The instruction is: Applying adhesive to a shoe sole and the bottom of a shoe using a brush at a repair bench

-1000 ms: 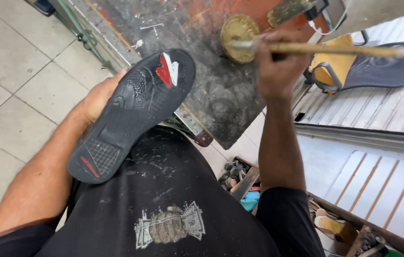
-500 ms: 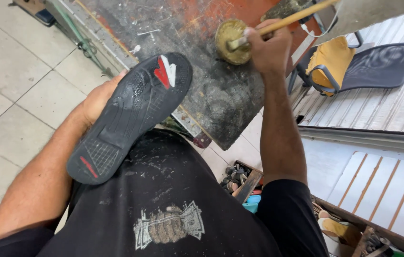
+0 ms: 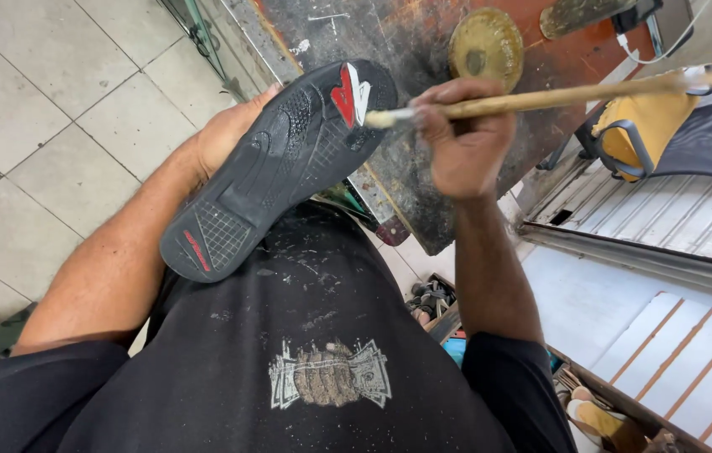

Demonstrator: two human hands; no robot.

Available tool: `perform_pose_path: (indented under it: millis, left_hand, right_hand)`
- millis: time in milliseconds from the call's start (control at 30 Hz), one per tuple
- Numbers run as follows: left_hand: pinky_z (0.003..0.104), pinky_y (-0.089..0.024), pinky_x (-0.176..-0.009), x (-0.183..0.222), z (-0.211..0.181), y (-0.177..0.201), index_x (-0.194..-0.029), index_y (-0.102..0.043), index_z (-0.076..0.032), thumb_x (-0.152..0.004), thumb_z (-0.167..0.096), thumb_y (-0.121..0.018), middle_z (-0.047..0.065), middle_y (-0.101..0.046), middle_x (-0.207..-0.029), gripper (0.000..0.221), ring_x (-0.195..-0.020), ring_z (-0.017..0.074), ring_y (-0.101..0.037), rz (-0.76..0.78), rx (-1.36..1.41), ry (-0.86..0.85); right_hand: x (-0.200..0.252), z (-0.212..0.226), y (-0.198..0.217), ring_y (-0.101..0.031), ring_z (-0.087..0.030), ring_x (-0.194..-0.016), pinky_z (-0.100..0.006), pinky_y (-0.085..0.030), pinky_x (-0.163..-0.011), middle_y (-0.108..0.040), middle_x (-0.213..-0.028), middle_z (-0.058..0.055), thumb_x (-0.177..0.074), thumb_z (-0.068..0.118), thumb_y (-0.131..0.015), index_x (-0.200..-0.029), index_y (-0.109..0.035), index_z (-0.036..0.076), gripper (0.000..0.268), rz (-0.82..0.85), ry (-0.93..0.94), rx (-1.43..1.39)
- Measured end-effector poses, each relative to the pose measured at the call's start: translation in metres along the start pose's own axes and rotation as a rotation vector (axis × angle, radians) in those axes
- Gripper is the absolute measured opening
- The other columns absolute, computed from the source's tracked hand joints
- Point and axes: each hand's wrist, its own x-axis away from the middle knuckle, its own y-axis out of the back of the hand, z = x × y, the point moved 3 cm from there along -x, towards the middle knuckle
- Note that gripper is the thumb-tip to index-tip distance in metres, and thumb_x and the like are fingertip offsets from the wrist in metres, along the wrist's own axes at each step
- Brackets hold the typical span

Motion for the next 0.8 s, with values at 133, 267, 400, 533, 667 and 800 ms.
perform_pose_path:
  millis: [133,267,400,533,667,800]
  left_hand:
    - [0.035,-0.061,-0.08,-0.011,0.01,0.001,-0.094,-0.075,-0.013,-0.091,-0.073,-0.042,0.005,-0.075,-0.087,0.069,-0.078,0.0188,-0.072,0.021,0.129,0.011]
    - [0.032,-0.06,-0.087,-0.008,0.008,-0.002,-0.11,-0.074,-0.015,-0.096,-0.064,-0.041,0.004,-0.076,-0.096,0.062,-0.088,0.0157,-0.072,0.039,0.172,-0.052]
    - [0.028,-0.059,-0.089,-0.02,0.02,-0.002,-0.108,-0.075,-0.014,-0.1,-0.059,-0.047,0.0,-0.076,-0.097,0.053,-0.088,0.0105,-0.07,0.017,0.314,-0.038]
    - [0.029,-0.058,-0.092,-0.013,0.013,-0.001,-0.107,-0.074,-0.014,-0.101,-0.06,-0.042,0.0,-0.075,-0.095,0.056,-0.089,0.0113,-0.069,0.037,0.219,-0.09]
    - [0.032,-0.058,-0.087,-0.005,0.006,0.001,-0.095,-0.075,-0.016,-0.094,-0.071,-0.036,0.002,-0.076,-0.09,0.068,-0.084,0.0148,-0.071,0.011,0.045,-0.054]
    - [0.036,-0.063,-0.081,-0.008,0.007,-0.001,-0.105,-0.073,-0.013,-0.09,-0.072,-0.036,0.006,-0.075,-0.091,0.071,-0.081,0.0204,-0.073,0.088,0.133,-0.046]
  right_hand:
    - [0.008,0.025,-0.015,-0.07,-0.024,-0.078,-0.028,-0.065,-0.062,-0.064,-0.09,-0.011,-0.09,-0.017,-0.06,-0.102,-0.054,0.009,0.029,-0.015,-0.005,0.14]
    - [-0.002,0.003,0.001,-0.065,-0.017,-0.068,-0.026,-0.058,-0.051,-0.067,-0.095,-0.012,-0.098,-0.008,-0.064,-0.106,-0.055,0.005,0.019,0.048,-0.042,0.047]
    - [-0.01,-0.016,0.018,-0.066,-0.021,-0.071,-0.028,-0.06,-0.057,-0.067,-0.1,-0.022,-0.099,0.005,-0.075,-0.108,-0.052,0.005,0.025,-0.118,-0.193,-0.01]
    - [0.01,0.009,-0.004,-0.073,-0.02,-0.088,-0.023,-0.065,-0.057,-0.068,-0.102,-0.012,-0.106,-0.007,-0.063,-0.112,-0.057,0.006,0.016,-0.069,-0.03,0.034]
    - [0.031,0.058,-0.061,-0.066,-0.024,-0.073,-0.032,-0.059,-0.061,-0.064,-0.086,-0.014,-0.084,-0.014,-0.067,-0.089,-0.055,0.003,0.021,-0.128,-0.07,0.319]
    - [0.013,0.046,-0.061,-0.065,-0.022,-0.051,-0.035,-0.059,-0.043,-0.062,-0.06,-0.01,-0.079,-0.022,-0.051,-0.064,-0.057,-0.001,0.027,-0.044,0.049,0.189]
